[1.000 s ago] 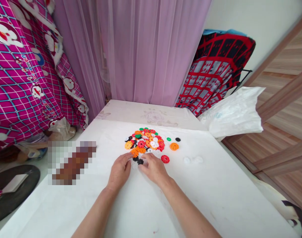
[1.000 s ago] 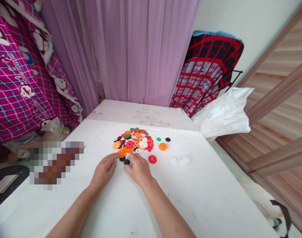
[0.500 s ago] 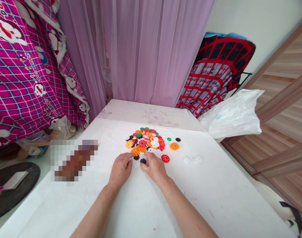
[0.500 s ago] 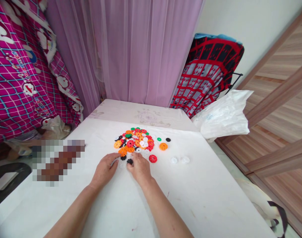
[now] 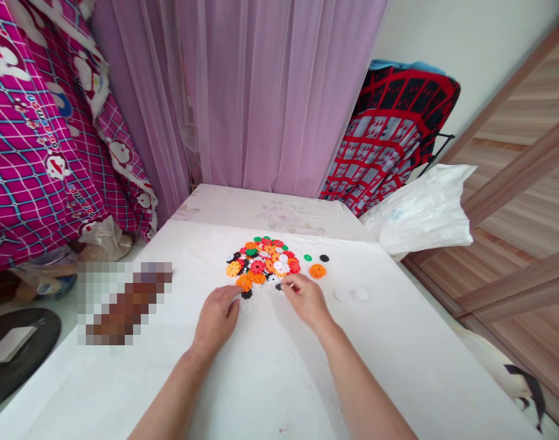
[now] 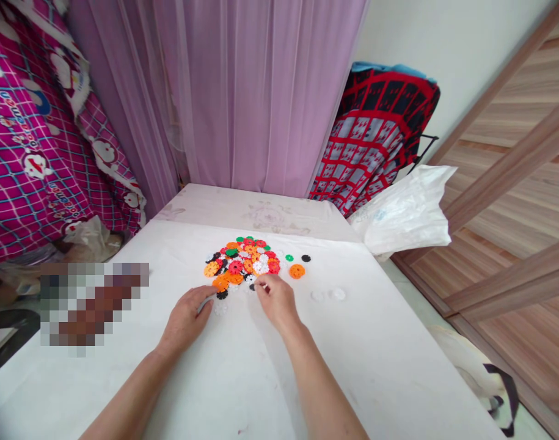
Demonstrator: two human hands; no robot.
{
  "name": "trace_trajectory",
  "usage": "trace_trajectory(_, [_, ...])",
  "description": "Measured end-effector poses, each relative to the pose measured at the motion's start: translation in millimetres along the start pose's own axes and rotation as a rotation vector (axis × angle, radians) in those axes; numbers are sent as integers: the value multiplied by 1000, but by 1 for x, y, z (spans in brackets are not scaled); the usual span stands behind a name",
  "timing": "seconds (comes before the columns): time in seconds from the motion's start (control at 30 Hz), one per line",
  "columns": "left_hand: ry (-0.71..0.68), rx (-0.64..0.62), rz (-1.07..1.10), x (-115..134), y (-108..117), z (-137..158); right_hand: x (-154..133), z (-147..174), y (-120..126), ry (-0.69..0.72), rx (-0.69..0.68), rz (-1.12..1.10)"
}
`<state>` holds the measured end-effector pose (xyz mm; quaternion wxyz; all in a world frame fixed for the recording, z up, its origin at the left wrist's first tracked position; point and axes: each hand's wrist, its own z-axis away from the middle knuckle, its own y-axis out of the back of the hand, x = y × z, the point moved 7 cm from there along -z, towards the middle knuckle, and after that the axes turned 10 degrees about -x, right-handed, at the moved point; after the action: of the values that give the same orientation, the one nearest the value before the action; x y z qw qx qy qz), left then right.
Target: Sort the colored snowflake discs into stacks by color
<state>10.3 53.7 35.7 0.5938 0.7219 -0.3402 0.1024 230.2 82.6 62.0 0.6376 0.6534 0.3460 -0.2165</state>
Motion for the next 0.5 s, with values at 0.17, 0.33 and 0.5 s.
trace_trajectory(0.17, [-23, -3, -16, -1, -1, 0, 65, -37, 96, -265, 162, -61])
trace_trajectory(0.33, [-45, -7, -54, -5, -4, 1, 116, -62, 128, -510, 106, -49])
trace_trajectory(0.5, [-42, -26, -86, -7, -4, 2, 145, -75, 118, -578, 53, -35])
